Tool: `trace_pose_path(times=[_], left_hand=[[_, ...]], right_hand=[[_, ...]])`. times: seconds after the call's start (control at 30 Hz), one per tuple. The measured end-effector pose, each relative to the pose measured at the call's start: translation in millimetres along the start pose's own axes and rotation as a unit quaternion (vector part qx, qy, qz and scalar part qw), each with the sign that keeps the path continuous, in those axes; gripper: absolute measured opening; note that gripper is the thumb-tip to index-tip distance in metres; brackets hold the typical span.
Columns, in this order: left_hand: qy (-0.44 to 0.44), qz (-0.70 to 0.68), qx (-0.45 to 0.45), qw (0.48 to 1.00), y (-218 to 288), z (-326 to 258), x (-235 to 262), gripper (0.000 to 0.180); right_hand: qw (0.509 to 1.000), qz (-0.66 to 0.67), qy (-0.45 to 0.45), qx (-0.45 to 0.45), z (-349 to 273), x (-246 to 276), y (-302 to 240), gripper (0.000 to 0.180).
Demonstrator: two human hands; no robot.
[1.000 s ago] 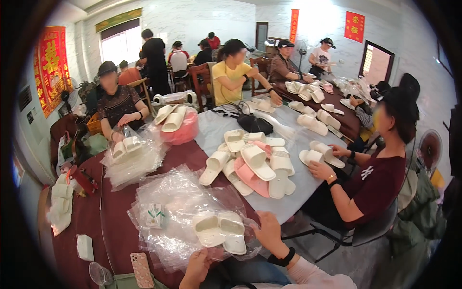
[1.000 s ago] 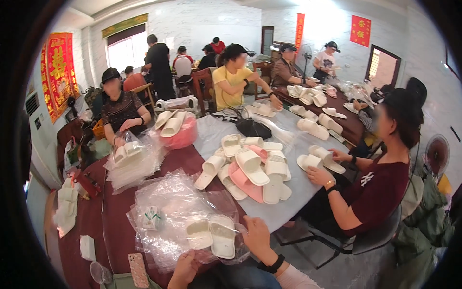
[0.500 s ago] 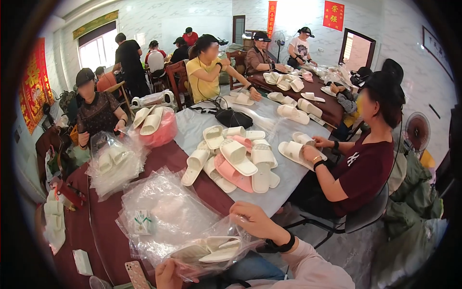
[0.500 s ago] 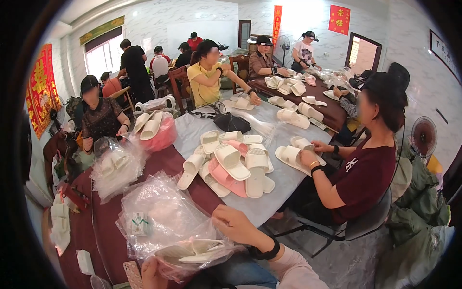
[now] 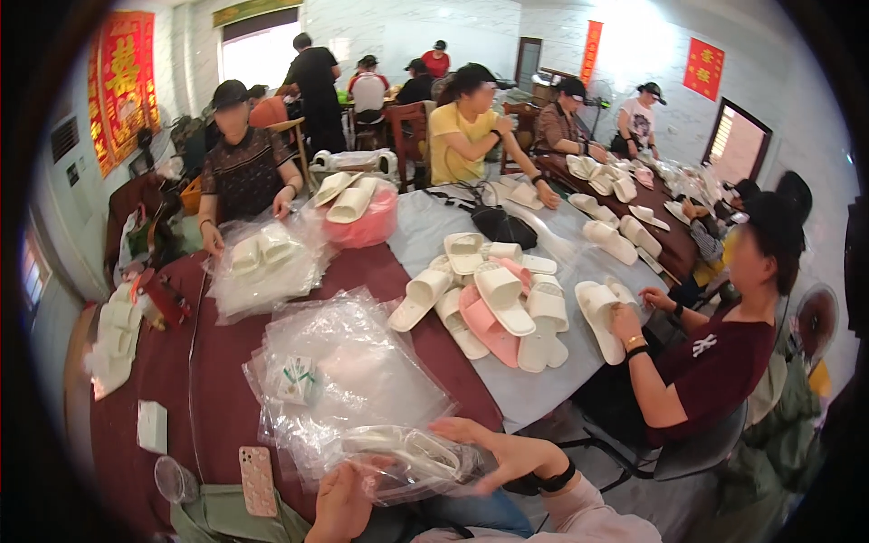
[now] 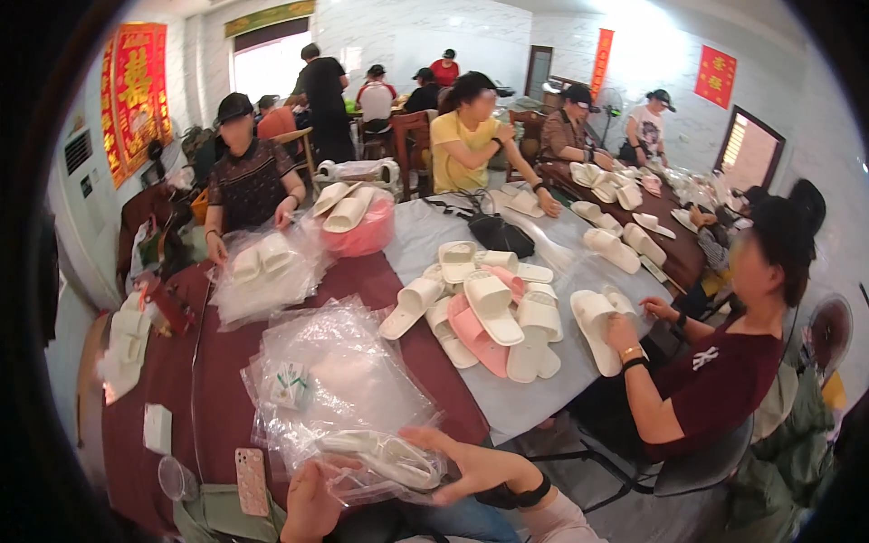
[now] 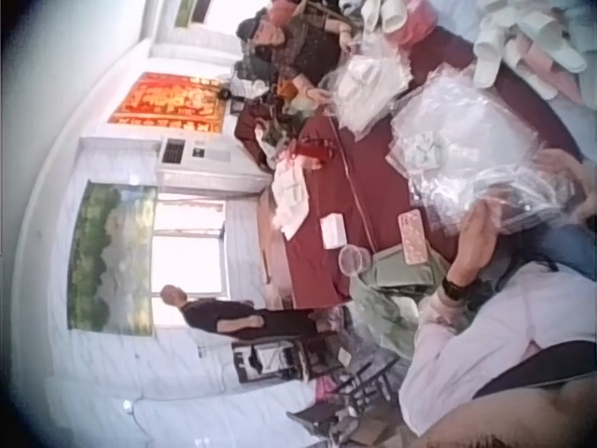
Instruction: Packaging white slippers into clear plastic bags.
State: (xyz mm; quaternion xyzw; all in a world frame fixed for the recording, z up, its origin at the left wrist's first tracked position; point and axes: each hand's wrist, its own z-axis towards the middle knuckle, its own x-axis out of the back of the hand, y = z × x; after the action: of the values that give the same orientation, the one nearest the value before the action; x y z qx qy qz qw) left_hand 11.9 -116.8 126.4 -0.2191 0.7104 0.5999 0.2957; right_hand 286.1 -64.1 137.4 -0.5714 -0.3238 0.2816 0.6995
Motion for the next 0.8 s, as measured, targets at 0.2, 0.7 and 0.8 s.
trace_pose_path(times=[0.2, 0.7, 0.8], left_hand=[[-0.208, 0.048, 0.035, 0.976, 3.2, -0.2, -1.2, 0.031], [-0.141, 0.209, 0.006, 0.968, 42.1, -37.3, 42.7, 0.029], [0.122, 0.367, -0.078, 0.919, 53.9, -60.2, 98.7, 0.022]], right_hand=[[0.977, -0.189, 0.077, -0.062, 26.4, -45.4, 4.2, 0.109], [0.946, -0.175, 0.272, -0.020, 10.1, -24.6, 23.8, 0.039], [0.924, -0.035, 0.381, 0.019, -6.6, -13.4, 56.5, 0.050]])
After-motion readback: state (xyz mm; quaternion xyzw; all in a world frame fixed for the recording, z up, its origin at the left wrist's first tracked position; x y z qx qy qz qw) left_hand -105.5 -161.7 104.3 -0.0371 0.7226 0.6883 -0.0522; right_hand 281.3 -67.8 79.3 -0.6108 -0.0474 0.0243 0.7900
